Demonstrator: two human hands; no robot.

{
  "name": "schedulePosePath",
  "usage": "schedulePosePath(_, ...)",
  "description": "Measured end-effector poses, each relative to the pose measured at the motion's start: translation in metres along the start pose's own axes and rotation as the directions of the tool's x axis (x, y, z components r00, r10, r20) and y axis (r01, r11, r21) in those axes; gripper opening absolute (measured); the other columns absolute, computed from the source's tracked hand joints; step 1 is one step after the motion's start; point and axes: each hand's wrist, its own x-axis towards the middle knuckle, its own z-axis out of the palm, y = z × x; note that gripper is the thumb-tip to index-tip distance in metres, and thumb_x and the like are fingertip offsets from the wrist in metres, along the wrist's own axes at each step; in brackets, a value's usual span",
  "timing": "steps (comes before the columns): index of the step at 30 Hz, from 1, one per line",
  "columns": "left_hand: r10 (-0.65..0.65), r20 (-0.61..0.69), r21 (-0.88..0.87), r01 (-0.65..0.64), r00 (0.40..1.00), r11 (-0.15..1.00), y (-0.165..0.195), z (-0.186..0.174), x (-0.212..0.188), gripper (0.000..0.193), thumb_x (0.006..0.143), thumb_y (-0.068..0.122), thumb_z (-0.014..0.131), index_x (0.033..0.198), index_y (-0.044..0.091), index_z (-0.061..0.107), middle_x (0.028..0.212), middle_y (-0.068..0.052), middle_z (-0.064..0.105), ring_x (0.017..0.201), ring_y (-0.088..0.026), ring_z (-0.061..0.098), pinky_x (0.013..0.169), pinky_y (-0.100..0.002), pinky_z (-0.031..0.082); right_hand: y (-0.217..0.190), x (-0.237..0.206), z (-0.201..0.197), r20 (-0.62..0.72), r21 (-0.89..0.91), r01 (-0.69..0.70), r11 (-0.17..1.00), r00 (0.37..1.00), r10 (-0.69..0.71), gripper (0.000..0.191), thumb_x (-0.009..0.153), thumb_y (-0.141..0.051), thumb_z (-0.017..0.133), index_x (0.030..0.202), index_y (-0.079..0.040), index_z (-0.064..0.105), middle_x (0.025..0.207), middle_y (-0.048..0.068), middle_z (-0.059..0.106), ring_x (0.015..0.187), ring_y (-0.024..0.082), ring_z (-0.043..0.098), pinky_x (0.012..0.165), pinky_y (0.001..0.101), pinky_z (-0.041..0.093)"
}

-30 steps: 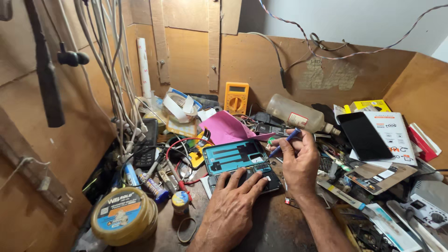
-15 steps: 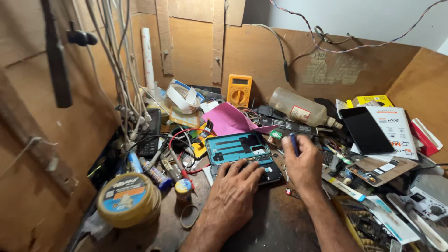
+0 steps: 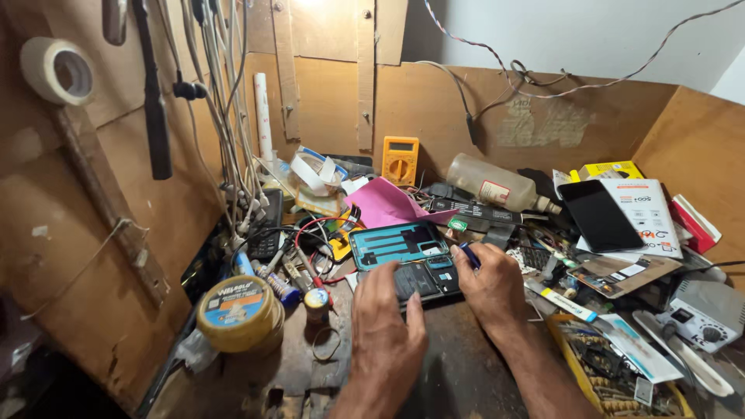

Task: The person uses a blue plastic spudger to pry and adjust internal components of a disassembled smartphone on a cluttered workbench. The person then picks up a second smartphone, connects a charging cable, and places it on the table while continuing to work on the first device.

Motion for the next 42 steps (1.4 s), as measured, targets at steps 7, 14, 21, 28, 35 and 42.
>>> schedulePosePath(7,-0.719,0.085,-0.158,0.722,0.689,0.673,0.013,-0.002,-0.012,0.061,0.075,0.009,0.065,0.133,-0.004,0.048,0.124,-0.025,0.057,0.117,-0.039,0.056,0.103,-0.045,0.042,-0.003,0.001,0.0,0.142,-0.13,-0.046,0.99,0.988,0.065,0.033,0.091,-0.031,0.072,0.08,0.0,0.072,0.079,0.023,0.068,0.076,0.045,0.067,0.068,0.0529,0.051)
schedulePosePath(14,-0.866,0.156,-0.203,0.873,0.476,0.443,0.001,0.003,0.015,0.042,0.074,0.006,0.057,0.109,-0.016,0.065,0.117,-0.033,0.062,0.101,-0.037,0.067,0.086,-0.046,0.051,0.001,0.0,0.004,0.163,-0.151,-0.01,0.988,0.986,0.035,0.031,0.091,-0.031,0.07,0.083,-0.002,0.076,0.081,0.024,0.069,0.077,0.044,0.068,0.071,0.053,0.052)
schedulePosePath(21,-0.92,0.301,-0.401,0.909,0.25,0.115,-0.018,0.006,0.05,0.04,0.072,0.008,0.066,0.112,0.003,0.064,0.107,-0.015,0.063,0.083,-0.023,0.055,0.059,-0.04,0.044,0.004,0.002,0.006,0.19,-0.175,-0.064,0.983,0.977,0.098,0.034,0.092,-0.034,0.071,0.084,-0.001,0.076,0.082,0.023,0.07,0.078,0.043,0.069,0.072,0.0526,0.053)
schedulePosePath(28,-0.894,0.4,-0.468,0.884,0.2,-0.011,-0.037,0.011,0.059,0.045,0.07,0.007,0.07,0.114,0.01,0.065,0.115,-0.012,0.059,0.09,-0.023,0.048,0.073,-0.044,0.042,0.001,0.003,0.005,0.182,-0.163,-0.147,0.976,0.967,0.177,0.034,0.092,-0.036,0.071,0.084,-0.003,0.076,0.079,0.022,0.071,0.077,0.043,0.07,0.07,0.0536,0.052)
schedulePosePath(35,-0.856,0.372,-0.53,0.839,0.359,0.121,-0.031,0.014,0.048,0.04,0.072,0.005,0.071,0.113,0.003,0.068,0.114,-0.012,0.069,0.104,-0.025,0.064,0.088,-0.049,0.056,0.005,0.002,0.007,0.156,-0.153,-0.136,0.979,0.975,0.16,0.034,0.091,-0.035,0.072,0.082,-0.003,0.075,0.075,0.023,0.07,0.075,0.044,0.069,0.068,0.0547,0.052)
schedulePosePath(42,-0.861,0.231,-0.795,0.598,0.454,0.102,-0.028,0.041,0.037,0.058,0.075,-0.002,0.072,0.125,0.011,0.046,0.111,-0.005,0.066,0.096,-0.019,0.068,0.067,-0.038,0.064,0.005,0.001,0.009,0.143,-0.174,-0.188,0.967,0.966,0.214,0.034,0.089,-0.035,0.072,0.081,-0.002,0.074,0.075,0.024,0.069,0.076,0.046,0.068,0.067,0.0545,0.052)
